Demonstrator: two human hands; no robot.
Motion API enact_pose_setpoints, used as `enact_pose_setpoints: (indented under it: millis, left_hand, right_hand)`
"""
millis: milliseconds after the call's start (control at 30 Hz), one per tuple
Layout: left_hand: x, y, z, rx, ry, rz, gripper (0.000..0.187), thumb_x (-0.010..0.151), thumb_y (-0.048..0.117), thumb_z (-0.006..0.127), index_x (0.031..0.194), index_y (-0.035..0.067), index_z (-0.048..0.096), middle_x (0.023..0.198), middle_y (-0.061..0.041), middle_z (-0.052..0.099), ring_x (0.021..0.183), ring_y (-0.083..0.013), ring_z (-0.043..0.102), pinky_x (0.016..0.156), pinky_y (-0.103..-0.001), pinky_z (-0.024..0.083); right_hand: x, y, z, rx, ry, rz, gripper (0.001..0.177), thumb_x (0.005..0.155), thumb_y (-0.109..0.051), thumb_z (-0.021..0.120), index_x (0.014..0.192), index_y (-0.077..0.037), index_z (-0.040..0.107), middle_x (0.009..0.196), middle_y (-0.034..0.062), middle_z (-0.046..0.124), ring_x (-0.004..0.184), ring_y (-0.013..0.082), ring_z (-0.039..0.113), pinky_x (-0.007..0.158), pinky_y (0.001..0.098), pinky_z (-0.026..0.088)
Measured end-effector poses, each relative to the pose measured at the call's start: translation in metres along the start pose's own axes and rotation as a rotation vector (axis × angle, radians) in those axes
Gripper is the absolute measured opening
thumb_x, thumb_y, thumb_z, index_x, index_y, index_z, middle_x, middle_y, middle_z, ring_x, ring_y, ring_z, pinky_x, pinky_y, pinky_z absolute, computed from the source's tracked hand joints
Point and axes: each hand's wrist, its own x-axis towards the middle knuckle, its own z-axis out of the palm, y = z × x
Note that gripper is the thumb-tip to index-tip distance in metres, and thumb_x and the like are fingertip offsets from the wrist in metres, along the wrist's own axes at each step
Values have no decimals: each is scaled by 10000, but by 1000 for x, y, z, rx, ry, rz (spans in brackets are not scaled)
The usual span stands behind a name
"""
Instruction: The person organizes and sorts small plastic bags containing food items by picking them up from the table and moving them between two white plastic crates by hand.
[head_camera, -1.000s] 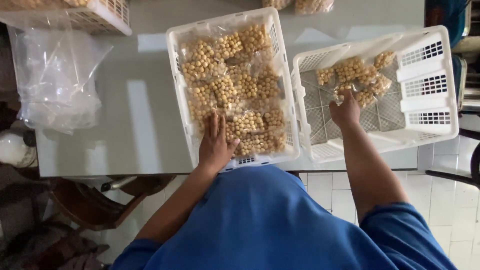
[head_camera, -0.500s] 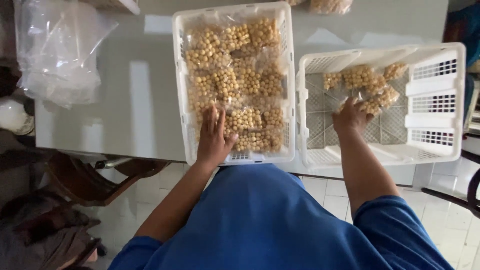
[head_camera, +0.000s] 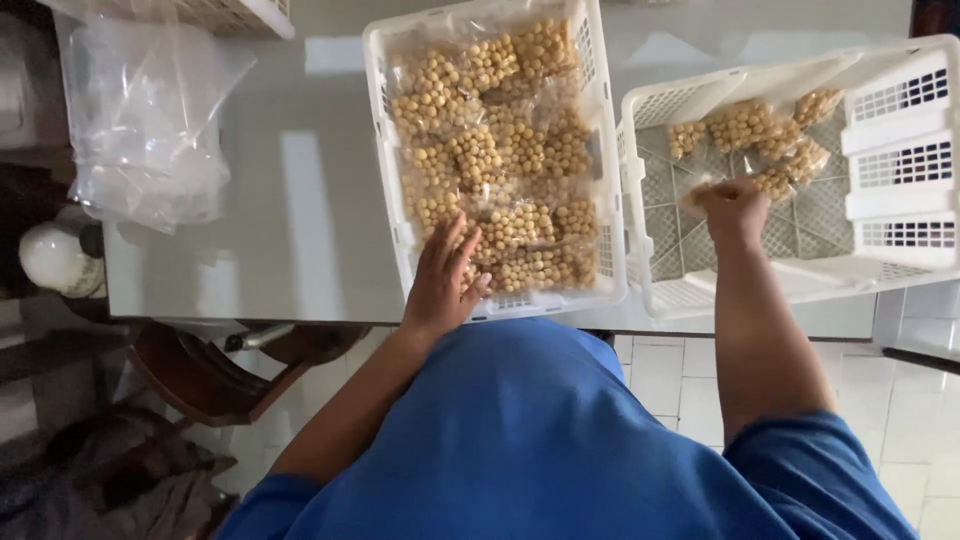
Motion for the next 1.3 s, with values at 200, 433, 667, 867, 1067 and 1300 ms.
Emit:
enact_pose_setpoints:
  millis: [200, 433, 667, 867, 1067, 1300]
  left_hand:
    - [3, -10, 3, -144, -27, 101, 637, 1160, 520, 727, 1741, 293, 599, 1602, 3, 700, 1464, -293, 703, 1210, -497, 568]
    - [29, 34, -25, -817, -228, -94, 893, 987, 572, 959, 1695, 139, 631, 1496, -170, 799, 1326, -368, 822, 1000, -527, 711]
    - [42, 14, -40, -1024, -83, -288, 394, 1116, 481, 878, 1139, 101, 778, 905, -74, 734, 871, -162, 787, 712, -363, 690]
    - [29, 6, -59, -895, -160, -267, 340, 1155, 421, 830, 1050, 119, 715, 809, -39, 595, 802, -196, 655, 773, -393, 555]
    - [32, 28, -93, -1010, -178, -431, 372, 1056, 449, 949, 1158, 120, 806, 981, -98, 826, 1018, -234, 792, 1018, -429, 609]
    - [48, 30, -80, -892, -95, -475, 311, 1001, 348, 952, 1087, 131, 747, 881, -31, 663, 894, -200, 691, 861, -393, 585]
  right_hand:
    - [-77, -166, -51, 944, 84, 226, 432, 1055, -142, 967, 1406, -111, 717, 1164, 87, 727, 1002, 178, 792, 720, 233, 626]
    - [-172, -220, 35, 1189, -229, 157, 113, 1109, -65, 778, 1221, -76, 768, 1034, 60, 794, 968, 166, 830, 808, 240, 608]
    - [-211, -295, 39, 691, -387, 42, 306, 1016, -346, 997, 1031, -107, 807, 791, 50, 819, 750, 111, 767, 752, 280, 580]
    - [-211, -329, 43, 626, -285, 52, 184, 1135, -343, 883, 1090, -167, 910, 800, -28, 749, 799, 76, 696, 739, 280, 560]
    - [-199, -365, 35, 617, -323, 74, 209, 1147, -291, 852, 1059, -104, 886, 816, 7, 747, 832, 111, 634, 765, 271, 500]
    - [-175, -342, 37, 552, -485, 0, 285, 1020, -322, 959, 1100, -83, 826, 780, 65, 798, 756, 161, 751, 755, 314, 566]
